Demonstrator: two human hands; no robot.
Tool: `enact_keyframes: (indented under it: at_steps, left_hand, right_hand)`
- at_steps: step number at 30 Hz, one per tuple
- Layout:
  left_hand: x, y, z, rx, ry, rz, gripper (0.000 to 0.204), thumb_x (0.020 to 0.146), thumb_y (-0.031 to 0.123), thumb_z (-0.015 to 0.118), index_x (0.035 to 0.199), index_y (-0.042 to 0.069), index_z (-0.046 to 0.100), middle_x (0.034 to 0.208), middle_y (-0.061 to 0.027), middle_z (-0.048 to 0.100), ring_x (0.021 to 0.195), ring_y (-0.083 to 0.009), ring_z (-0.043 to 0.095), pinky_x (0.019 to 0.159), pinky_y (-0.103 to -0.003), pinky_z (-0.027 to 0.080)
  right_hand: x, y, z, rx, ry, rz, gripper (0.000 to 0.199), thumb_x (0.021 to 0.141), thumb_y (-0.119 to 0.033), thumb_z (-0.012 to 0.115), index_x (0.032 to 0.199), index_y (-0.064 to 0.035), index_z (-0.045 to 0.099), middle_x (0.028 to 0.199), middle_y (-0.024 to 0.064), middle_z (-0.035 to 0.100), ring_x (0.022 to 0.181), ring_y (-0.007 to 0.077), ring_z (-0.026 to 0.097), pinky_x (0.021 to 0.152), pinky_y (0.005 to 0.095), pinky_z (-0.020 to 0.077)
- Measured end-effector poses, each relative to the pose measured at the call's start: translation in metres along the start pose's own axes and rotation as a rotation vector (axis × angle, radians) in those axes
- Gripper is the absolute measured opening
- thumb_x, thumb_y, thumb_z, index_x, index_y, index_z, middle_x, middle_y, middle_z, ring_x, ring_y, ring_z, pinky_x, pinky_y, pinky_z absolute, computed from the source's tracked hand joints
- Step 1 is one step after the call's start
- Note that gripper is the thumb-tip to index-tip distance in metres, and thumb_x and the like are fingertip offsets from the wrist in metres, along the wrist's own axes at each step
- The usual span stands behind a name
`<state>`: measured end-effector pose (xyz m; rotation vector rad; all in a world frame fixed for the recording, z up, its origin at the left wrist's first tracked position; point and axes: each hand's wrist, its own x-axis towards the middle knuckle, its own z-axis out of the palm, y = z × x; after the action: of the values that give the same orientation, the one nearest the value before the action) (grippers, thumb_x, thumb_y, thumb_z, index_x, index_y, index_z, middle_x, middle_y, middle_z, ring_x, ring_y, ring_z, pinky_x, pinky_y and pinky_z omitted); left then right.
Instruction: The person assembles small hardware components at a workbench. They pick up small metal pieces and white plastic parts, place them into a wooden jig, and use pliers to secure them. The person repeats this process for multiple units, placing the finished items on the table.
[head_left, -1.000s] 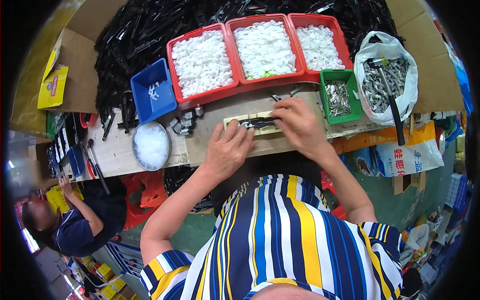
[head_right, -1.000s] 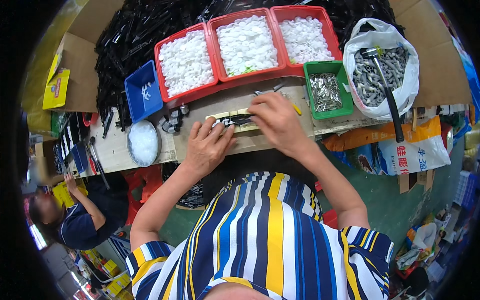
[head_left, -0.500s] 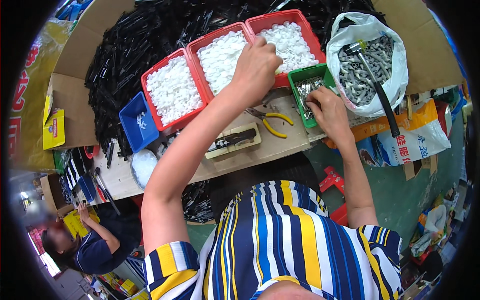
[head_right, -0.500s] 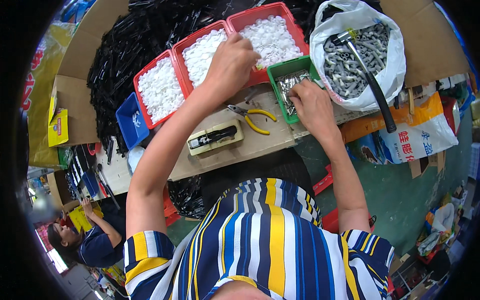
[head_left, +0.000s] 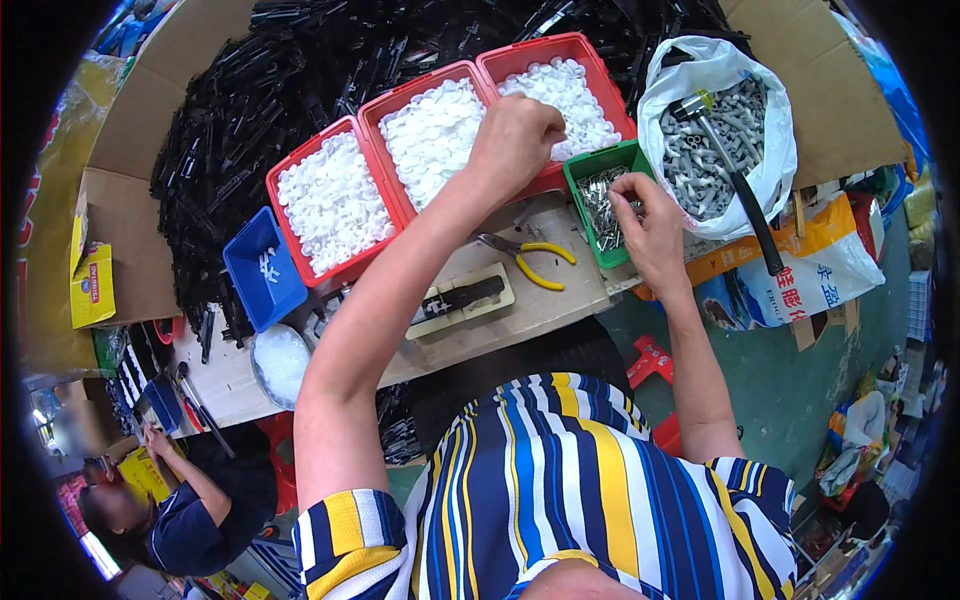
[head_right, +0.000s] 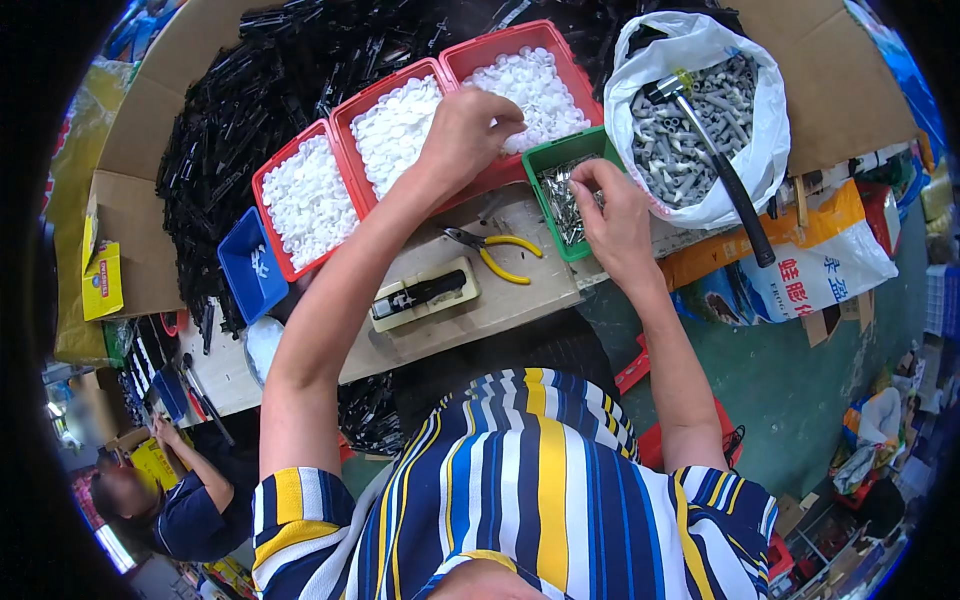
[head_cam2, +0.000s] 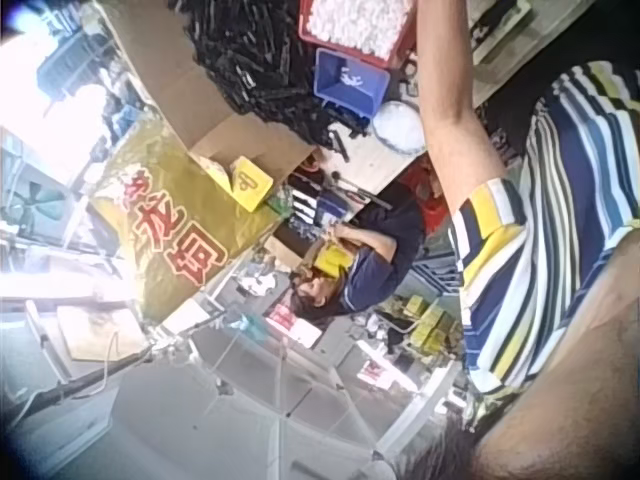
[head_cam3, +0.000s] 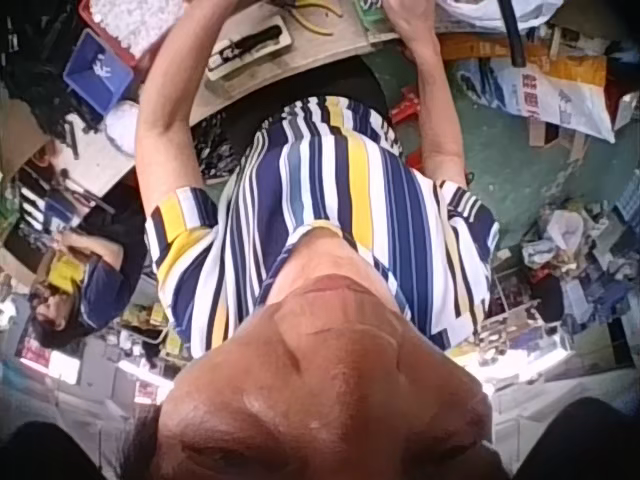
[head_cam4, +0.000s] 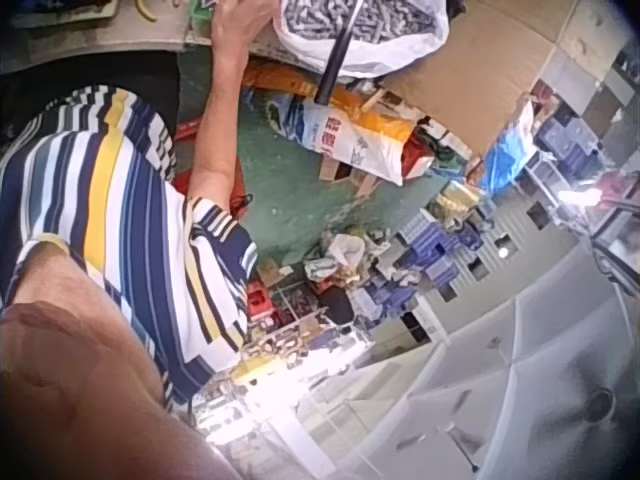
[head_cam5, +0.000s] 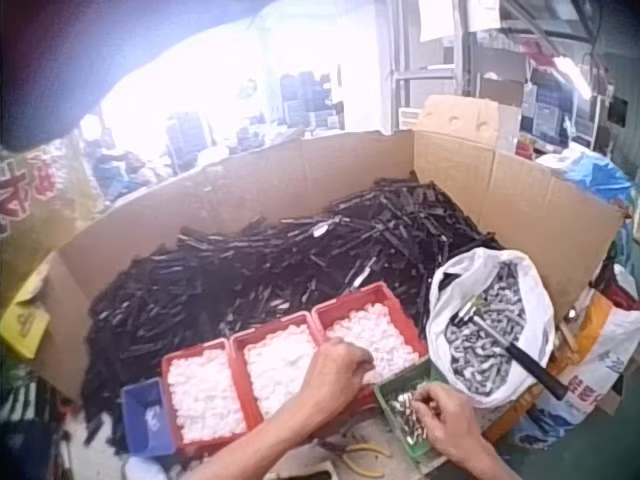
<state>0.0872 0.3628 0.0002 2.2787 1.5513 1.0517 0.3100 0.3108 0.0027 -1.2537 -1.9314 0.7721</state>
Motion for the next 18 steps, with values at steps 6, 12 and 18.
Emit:
enact_keyframes:
  at_steps: [6, 12, 18]
  left_hand:
    - [-0.044, 0.054, -0.033, -0.823, -0.103, -0.602, 0.019, 0.088, 0.01, 0.074, 0.102, -0.003, 0.074, 0.09, -0.0077, 0.074, 0.083, -0.0096, 0.067, 0.075, -0.026, 0.054]
    - [-0.07, 0.074, -0.043, -1.013, -0.027, -0.704, 0.021, 0.089, 0.009, 0.074, 0.106, -0.003, 0.073, 0.095, -0.0093, 0.074, 0.086, -0.0112, 0.067, 0.08, -0.026, 0.054]
    - [-0.074, 0.084, -0.046, -0.98, -0.002, -0.726, 0.02, 0.089, 0.008, 0.073, 0.106, -0.002, 0.073, 0.095, -0.0097, 0.074, 0.086, -0.0105, 0.067, 0.078, -0.025, 0.054]
  right_hand:
    - [0.004, -0.037, 0.009, 0.336, 0.064, -0.08, 0.008, 0.09, 0.001, 0.064, 0.098, 0.0009, 0.061, 0.086, 0.009, 0.065, 0.079, 0.0185, 0.065, 0.069, 0.0305, 0.0506]
    - [0.0, -0.053, 0.012, 0.091, 0.071, -0.331, 0.013, 0.087, 0.004, 0.066, 0.097, -0.0007, 0.059, 0.09, 0.0125, 0.063, 0.079, 0.0274, 0.065, 0.071, 0.0344, 0.052]
    - [-0.005, -0.05, 0.016, -0.093, 0.167, -0.578, 0.021, 0.084, 0.006, 0.068, 0.102, -0.0018, 0.06, 0.093, 0.014, 0.063, 0.085, 0.0313, 0.065, 0.074, 0.0381, 0.0526]
